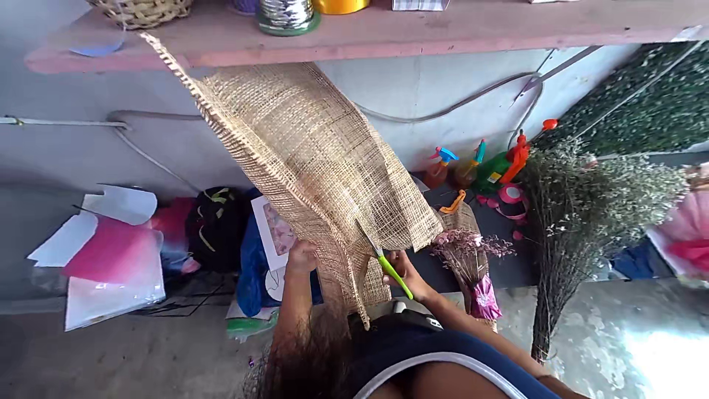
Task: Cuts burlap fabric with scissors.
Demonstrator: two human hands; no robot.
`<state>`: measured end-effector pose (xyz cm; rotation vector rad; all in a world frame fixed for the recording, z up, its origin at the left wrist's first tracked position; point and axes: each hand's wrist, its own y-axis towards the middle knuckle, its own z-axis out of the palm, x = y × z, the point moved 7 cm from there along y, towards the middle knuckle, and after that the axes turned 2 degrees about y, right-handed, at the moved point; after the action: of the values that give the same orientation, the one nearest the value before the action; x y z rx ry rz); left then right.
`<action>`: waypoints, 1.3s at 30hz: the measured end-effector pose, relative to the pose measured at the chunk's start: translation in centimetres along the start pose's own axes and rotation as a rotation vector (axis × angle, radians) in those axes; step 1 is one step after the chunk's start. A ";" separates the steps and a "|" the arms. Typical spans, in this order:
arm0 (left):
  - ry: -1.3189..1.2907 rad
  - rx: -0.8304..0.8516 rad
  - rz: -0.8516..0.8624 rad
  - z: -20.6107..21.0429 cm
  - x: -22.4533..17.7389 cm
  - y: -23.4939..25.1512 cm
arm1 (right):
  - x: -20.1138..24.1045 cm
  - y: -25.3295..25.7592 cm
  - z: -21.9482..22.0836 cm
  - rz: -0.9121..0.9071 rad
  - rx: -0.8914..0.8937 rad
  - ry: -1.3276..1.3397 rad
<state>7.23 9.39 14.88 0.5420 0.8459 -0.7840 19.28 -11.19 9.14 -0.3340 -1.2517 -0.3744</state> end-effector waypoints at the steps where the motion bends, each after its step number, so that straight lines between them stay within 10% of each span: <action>1: -0.024 0.057 0.012 0.0 0.1 0.0 | -0.2 -0.1 0.0 0.013 -0.001 0.004; 9: 0.243 -0.664 -0.114 -2.3 1.8 -2.4 | -8.2 0.8 -1.6 0.436 -0.020 -0.052; 15: 0.343 -0.489 -0.005 -1.7 3.0 -4.9 | -9.1 0.9 -0.5 0.411 0.021 -0.061; 21: 0.291 -0.688 -0.256 -2.0 2.2 -5.0 | -6.3 -0.5 -1.4 0.271 0.065 -0.140; 29: 0.516 -0.827 -0.001 1.2 0.2 -5.5 | -2.3 -2.6 -2.5 0.258 -0.101 -0.820; 34: 0.614 -0.752 -0.259 -2.4 4.0 -5.3 | -4.9 -2.6 -4.3 0.354 -0.066 -0.273; 39: 0.665 -0.642 -0.161 -2.9 2.9 -6.6 | -6.8 -3.3 -4.7 0.525 0.004 0.074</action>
<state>1.96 6.29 10.08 0.1454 1.6939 -0.4227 19.93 -15.58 1.45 -0.6210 -1.0452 0.0654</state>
